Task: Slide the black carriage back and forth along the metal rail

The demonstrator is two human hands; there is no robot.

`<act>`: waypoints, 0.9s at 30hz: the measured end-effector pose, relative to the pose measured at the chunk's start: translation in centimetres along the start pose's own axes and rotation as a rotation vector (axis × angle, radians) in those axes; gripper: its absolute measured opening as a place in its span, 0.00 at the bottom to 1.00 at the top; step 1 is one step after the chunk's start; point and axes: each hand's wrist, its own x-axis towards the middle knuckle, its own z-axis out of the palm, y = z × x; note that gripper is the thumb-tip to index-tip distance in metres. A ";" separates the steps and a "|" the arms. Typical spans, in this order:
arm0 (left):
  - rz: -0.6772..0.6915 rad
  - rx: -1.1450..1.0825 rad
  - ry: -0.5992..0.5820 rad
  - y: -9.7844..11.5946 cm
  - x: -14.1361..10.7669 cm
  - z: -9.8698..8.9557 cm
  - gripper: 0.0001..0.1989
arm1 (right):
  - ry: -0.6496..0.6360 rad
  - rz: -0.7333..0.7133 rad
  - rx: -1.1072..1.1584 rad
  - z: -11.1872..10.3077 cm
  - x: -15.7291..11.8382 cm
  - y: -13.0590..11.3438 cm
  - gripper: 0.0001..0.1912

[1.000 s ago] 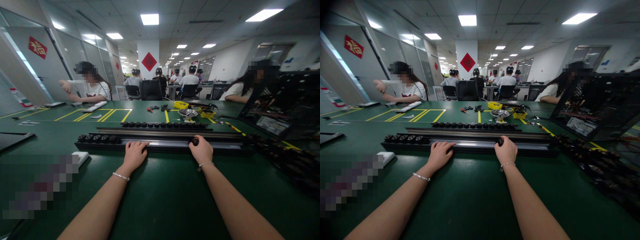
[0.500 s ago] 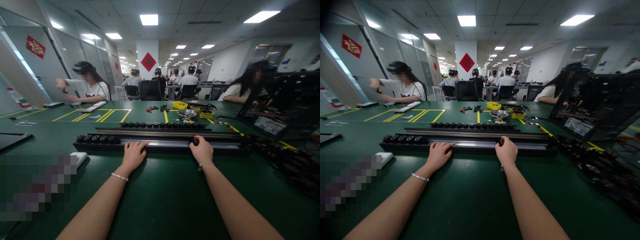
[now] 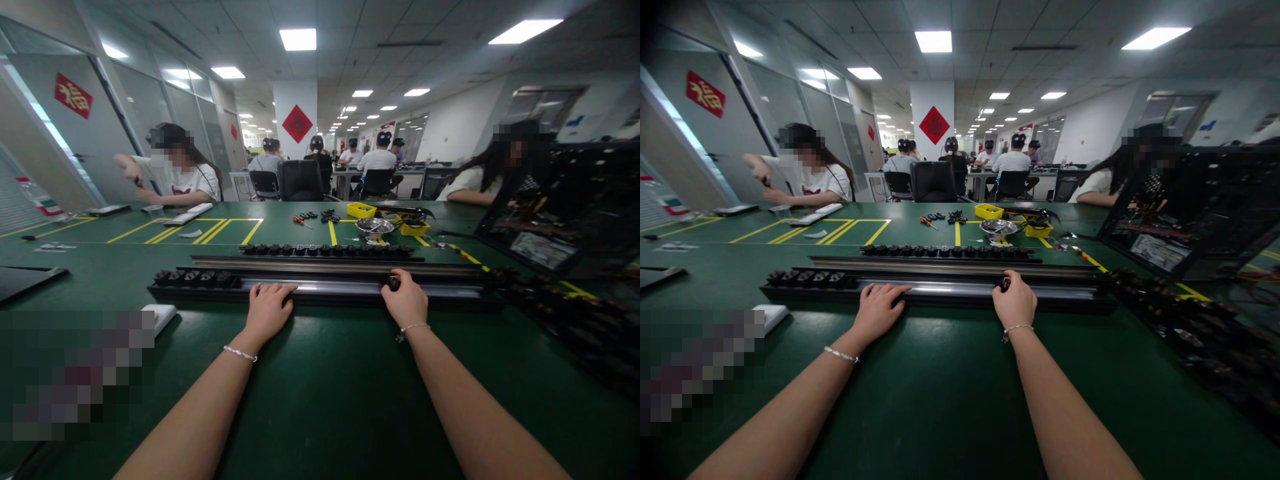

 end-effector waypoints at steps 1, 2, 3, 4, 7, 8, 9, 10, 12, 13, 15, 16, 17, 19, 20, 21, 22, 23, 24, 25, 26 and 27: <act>0.000 -0.001 0.001 0.0 0.0 0.0 0.18 | -0.004 0.003 0.000 0.0 0.0 0.0 0.21; 0.000 -0.002 0.001 0.0 0.0 0.0 0.18 | -0.006 0.005 0.001 0.0 0.0 0.0 0.21; -0.003 -0.003 0.001 0.0 0.0 0.0 0.18 | -0.008 0.003 0.003 0.0 0.0 0.1 0.21; -0.005 -0.004 0.001 0.0 0.0 0.0 0.18 | -0.006 0.001 0.005 0.0 0.0 0.1 0.21; -0.008 -0.005 -0.005 0.0 0.0 -0.1 0.18 | 0.018 -0.006 0.000 0.1 0.0 0.2 0.20; -0.009 -0.004 -0.006 0.1 0.0 -0.1 0.18 | 0.028 -0.008 -0.006 0.1 0.0 0.3 0.20; -0.010 -0.004 -0.008 0.1 0.0 -0.1 0.18 | 0.036 -0.011 -0.013 0.1 0.0 0.3 0.20; -0.009 -0.004 -0.009 0.1 0.0 -0.1 0.18 | 0.040 -0.012 -0.019 0.1 0.0 0.3 0.20; -0.003 -0.003 -0.005 0.1 0.0 -0.1 0.18 | 0.036 -0.014 -0.026 0.0 0.0 0.4 0.21; 0.000 -0.002 -0.002 0.1 0.0 -0.1 0.18 | 0.033 -0.013 -0.026 0.0 0.0 0.4 0.21; 0.003 0.000 0.002 0.0 0.0 -0.1 0.18 | 0.029 -0.007 -0.022 0.0 0.0 0.4 0.21; 0.002 -0.001 0.002 0.0 0.0 -0.1 0.18 | 0.028 -0.004 -0.019 0.0 0.1 0.5 0.21; 0.001 -0.001 0.002 0.0 0.0 -0.1 0.18 | 0.028 -0.001 -0.016 0.0 0.1 0.5 0.21; -0.003 0.000 -0.001 0.0 0.0 -0.1 0.18 | 0.030 0.002 -0.012 0.0 0.1 0.5 0.21; -0.005 0.002 -0.001 0.1 0.0 -0.1 0.18 | 0.032 0.003 -0.011 0.0 0.1 0.5 0.21; -0.007 0.005 -0.001 0.1 0.0 0.0 0.18 | 0.033 0.003 -0.011 0.0 0.1 0.5 0.21; -0.008 0.006 -0.002 0.1 0.0 0.0 0.18 | 0.033 0.003 -0.013 0.0 0.1 0.5 0.21; -0.009 0.006 -0.001 0.1 0.0 0.0 0.18 | 0.031 0.005 -0.016 -0.1 0.2 0.6 0.21; -0.008 0.006 0.001 0.0 0.0 0.0 0.18 | 0.026 0.009 -0.019 -0.1 0.2 0.6 0.21; -0.006 0.005 0.004 0.0 0.0 0.1 0.18 | 0.017 0.014 -0.023 -0.2 0.3 0.7 0.21; -0.003 0.004 0.009 0.0 0.0 0.1 0.18 | 0.006 0.020 -0.026 -0.3 0.3 0.7 0.21; -0.001 0.003 0.013 0.0 0.0 0.1 0.18 | -0.004 0.026 -0.028 -0.4 0.3 0.7 0.20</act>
